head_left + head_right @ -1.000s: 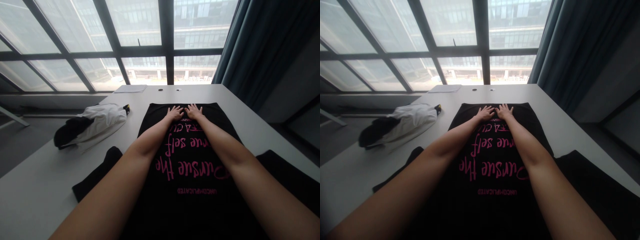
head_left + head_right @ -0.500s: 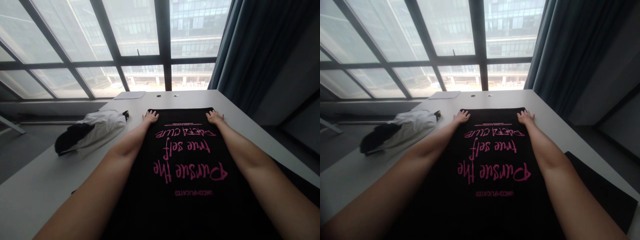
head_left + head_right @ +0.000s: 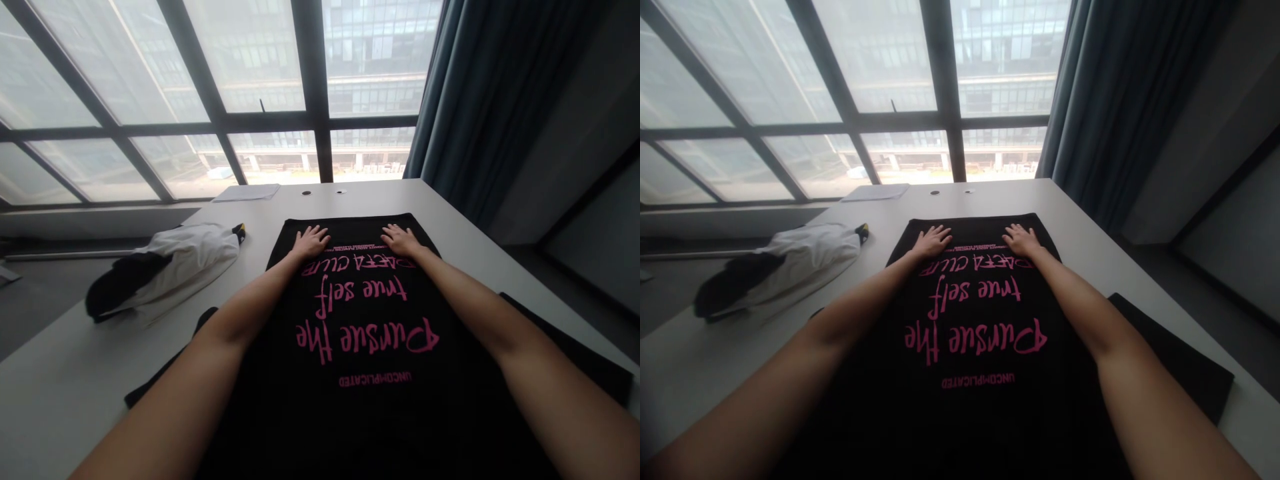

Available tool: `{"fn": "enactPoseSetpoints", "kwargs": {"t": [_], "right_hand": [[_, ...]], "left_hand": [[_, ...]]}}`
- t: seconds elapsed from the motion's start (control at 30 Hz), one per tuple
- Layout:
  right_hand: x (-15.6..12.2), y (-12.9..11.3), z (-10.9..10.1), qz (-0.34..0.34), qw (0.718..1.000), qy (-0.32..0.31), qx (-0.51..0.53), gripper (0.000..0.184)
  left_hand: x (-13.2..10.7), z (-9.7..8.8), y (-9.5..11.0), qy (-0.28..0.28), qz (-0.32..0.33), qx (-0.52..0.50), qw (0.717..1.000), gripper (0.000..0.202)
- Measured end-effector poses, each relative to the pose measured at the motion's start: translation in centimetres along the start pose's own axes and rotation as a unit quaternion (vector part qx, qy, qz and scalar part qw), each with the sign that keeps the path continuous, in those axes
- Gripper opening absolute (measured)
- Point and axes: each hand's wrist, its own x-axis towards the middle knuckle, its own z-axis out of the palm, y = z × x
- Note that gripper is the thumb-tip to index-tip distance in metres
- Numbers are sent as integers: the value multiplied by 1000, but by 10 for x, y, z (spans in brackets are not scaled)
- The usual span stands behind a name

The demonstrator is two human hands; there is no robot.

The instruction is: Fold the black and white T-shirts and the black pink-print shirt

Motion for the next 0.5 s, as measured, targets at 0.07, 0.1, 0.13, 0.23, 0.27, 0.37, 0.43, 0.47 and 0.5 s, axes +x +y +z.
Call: {"fn": "enactPoseSetpoints", "kwargs": {"t": [0.07, 0.1, 0.13, 0.23, 0.27, 0.37, 0.43, 0.47, 0.5], "right_hand": [[-12, 45, -21, 57, 998, 37, -5, 53], [-19, 64, -32, 72, 996, 60, -8, 52], [-28, 79, -41, 80, 994, 81, -9, 50], [-61, 102, -60, 78, 988, 132, -5, 49], [-74, 104, -63, 73, 987, 143, -4, 49], [-119, 104, -66, 61, 983, 173, 1, 48], [-153, 104, -64, 54, 980, 190, 3, 48], [-170, 106, -64, 51, 980, 194, 1, 48], [-187, 109, -63, 50, 980, 194, -7, 48]], "left_hand": [[-10, -16, -28, 2, -27, 2, 1000, 60], [-16, -23, -38, 2, -32, 2, 999, 59], [-22, -28, -46, 4, -31, 3, 1000, 58], [-46, -35, -51, 6, -7, 8, 1000, 58], [-58, -35, -48, 2, 7, 11, 1000, 59], [-105, -36, -33, -20, 78, 20, 997, 60], [-145, -41, -20, -37, 135, 21, 990, 59], [-167, -44, -15, -53, 158, 20, 986, 58], [-189, -47, -9, -65, 175, 15, 982, 57]]}}
